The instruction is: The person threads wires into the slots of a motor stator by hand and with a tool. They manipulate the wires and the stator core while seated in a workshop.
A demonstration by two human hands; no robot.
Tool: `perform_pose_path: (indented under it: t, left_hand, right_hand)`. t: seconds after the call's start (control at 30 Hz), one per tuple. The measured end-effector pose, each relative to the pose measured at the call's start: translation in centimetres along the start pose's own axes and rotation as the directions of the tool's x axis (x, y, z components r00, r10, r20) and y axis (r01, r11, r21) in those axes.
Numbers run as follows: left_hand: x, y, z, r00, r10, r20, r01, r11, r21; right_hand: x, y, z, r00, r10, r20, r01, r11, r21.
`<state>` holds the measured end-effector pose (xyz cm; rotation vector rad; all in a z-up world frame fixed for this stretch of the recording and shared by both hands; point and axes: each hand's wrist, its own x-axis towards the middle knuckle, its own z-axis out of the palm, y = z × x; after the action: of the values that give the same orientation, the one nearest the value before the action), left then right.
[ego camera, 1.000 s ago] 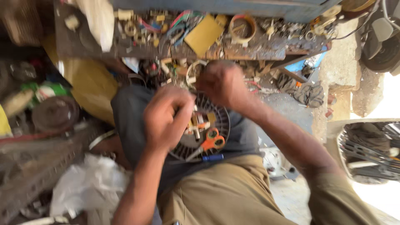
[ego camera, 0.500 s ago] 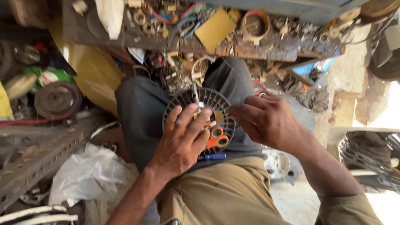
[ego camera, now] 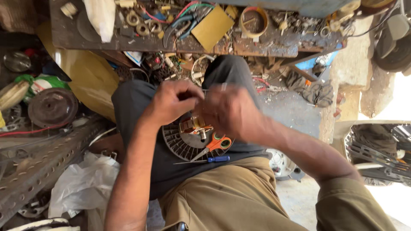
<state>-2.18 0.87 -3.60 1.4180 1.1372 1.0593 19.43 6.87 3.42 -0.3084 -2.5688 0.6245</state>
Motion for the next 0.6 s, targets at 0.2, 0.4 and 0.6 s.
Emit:
perform_pose_path:
  t: [0.2, 0.4, 0.6]
  left_hand:
    - [-4.2, 2.5, 0.4, 0.985, 0.091, -0.143, -0.124, 0.964, -0.236]
    - [-7.2, 6.5, 6.5, 0.904, 0.426, 0.038, -0.249, 0.452, 0.857]
    - [-8.6, 6.1, 6.6, 0.841, 0.528, -0.119, -0.228, 0.544, 0.807]
  right_hand:
    - [-3.9, -4.5, -2.5, 0.928, -0.017, 0.373, 0.021, 1.0, -0.006]
    - [-4.0, 0.5, -4.1, 0.956, 0.164, 0.243, -0.194, 0.975, 0.105]
    - [-1.7, 6.7, 1.7, 0.964, 0.193, 0.184, -0.241, 0.926, 0.292]
